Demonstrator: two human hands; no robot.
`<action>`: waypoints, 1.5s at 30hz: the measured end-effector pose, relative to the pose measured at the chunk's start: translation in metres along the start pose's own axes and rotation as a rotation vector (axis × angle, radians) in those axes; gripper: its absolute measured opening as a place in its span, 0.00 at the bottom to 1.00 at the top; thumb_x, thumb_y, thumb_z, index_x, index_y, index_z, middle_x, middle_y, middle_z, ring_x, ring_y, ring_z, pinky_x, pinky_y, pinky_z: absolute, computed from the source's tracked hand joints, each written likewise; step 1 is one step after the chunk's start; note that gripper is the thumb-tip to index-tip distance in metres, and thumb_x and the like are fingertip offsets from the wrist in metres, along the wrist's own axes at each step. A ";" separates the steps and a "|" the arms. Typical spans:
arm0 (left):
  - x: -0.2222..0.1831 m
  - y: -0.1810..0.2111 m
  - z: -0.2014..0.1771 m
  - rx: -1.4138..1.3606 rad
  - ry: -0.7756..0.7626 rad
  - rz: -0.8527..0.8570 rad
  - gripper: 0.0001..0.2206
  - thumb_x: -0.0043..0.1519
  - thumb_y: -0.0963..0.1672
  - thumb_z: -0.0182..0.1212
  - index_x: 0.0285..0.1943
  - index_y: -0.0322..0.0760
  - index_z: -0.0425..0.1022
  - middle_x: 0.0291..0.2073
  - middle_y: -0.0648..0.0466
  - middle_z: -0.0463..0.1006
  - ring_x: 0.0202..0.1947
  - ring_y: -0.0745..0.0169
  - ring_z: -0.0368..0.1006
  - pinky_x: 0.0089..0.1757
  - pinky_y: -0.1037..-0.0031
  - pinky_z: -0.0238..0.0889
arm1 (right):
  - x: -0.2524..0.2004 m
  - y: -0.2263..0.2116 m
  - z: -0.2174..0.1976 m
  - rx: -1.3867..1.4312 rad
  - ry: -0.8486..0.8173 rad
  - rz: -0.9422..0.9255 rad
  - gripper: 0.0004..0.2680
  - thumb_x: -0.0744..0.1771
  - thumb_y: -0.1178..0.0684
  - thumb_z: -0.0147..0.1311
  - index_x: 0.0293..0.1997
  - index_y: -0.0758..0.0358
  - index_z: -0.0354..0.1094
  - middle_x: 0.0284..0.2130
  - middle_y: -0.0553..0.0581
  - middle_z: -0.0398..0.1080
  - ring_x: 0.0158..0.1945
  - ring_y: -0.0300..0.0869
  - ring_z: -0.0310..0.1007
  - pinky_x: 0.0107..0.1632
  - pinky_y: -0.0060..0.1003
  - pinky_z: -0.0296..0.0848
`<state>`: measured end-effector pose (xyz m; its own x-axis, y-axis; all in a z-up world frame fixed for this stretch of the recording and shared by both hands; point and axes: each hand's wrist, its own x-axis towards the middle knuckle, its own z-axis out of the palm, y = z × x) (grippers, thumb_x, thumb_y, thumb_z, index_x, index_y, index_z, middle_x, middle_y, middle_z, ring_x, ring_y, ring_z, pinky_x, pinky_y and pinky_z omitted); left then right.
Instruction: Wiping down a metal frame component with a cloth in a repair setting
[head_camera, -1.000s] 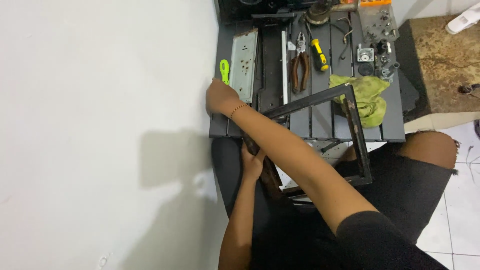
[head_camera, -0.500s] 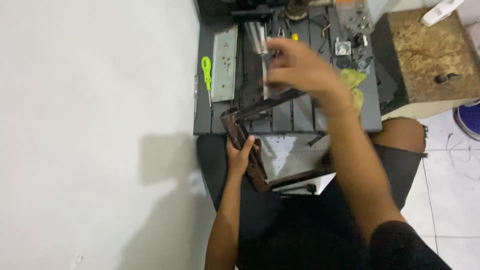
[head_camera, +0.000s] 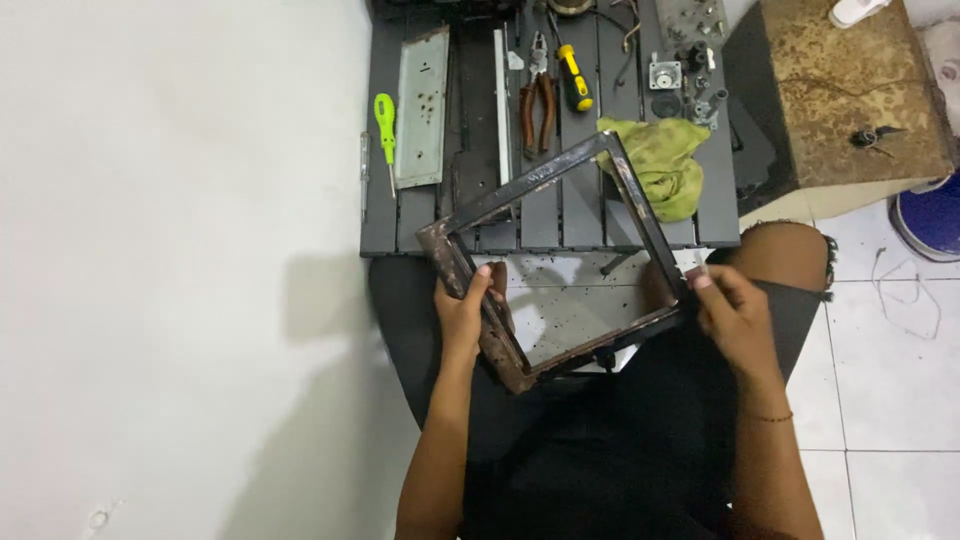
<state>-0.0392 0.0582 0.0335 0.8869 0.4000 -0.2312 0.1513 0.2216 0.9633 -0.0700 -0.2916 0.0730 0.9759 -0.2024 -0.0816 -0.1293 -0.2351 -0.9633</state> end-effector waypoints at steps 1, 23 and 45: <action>0.002 0.000 -0.002 0.002 -0.001 -0.003 0.32 0.57 0.47 0.73 0.66 0.24 0.65 0.43 0.34 0.78 0.39 0.44 0.79 0.40 0.52 0.71 | -0.001 -0.005 0.005 0.000 0.001 0.004 0.07 0.72 0.53 0.51 0.48 0.66 0.72 0.22 0.57 0.64 0.19 0.40 0.61 0.22 0.34 0.60; 0.029 0.049 -0.028 -0.285 -0.485 -0.023 0.45 0.62 0.65 0.51 0.75 0.31 0.49 0.54 0.29 0.73 0.52 0.25 0.74 0.50 0.37 0.68 | 0.010 -0.025 0.042 0.240 0.077 -0.163 0.07 0.72 0.55 0.55 0.52 0.68 0.70 0.26 0.61 0.70 0.18 0.34 0.61 0.19 0.27 0.59; 0.037 -0.014 -0.046 -0.142 -0.256 0.229 0.35 0.63 0.46 0.66 0.78 0.41 0.52 0.47 0.36 0.78 0.31 0.47 0.80 0.33 0.55 0.77 | 0.026 0.004 0.081 -0.264 0.194 -0.269 0.06 0.68 0.56 0.67 0.49 0.55 0.81 0.23 0.56 0.75 0.23 0.43 0.73 0.26 0.35 0.63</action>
<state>-0.0286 0.1113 0.0054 0.9740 0.2218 0.0471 -0.1100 0.2804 0.9536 -0.0305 -0.2207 0.0467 0.9330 -0.2700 0.2381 0.0606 -0.5342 -0.8432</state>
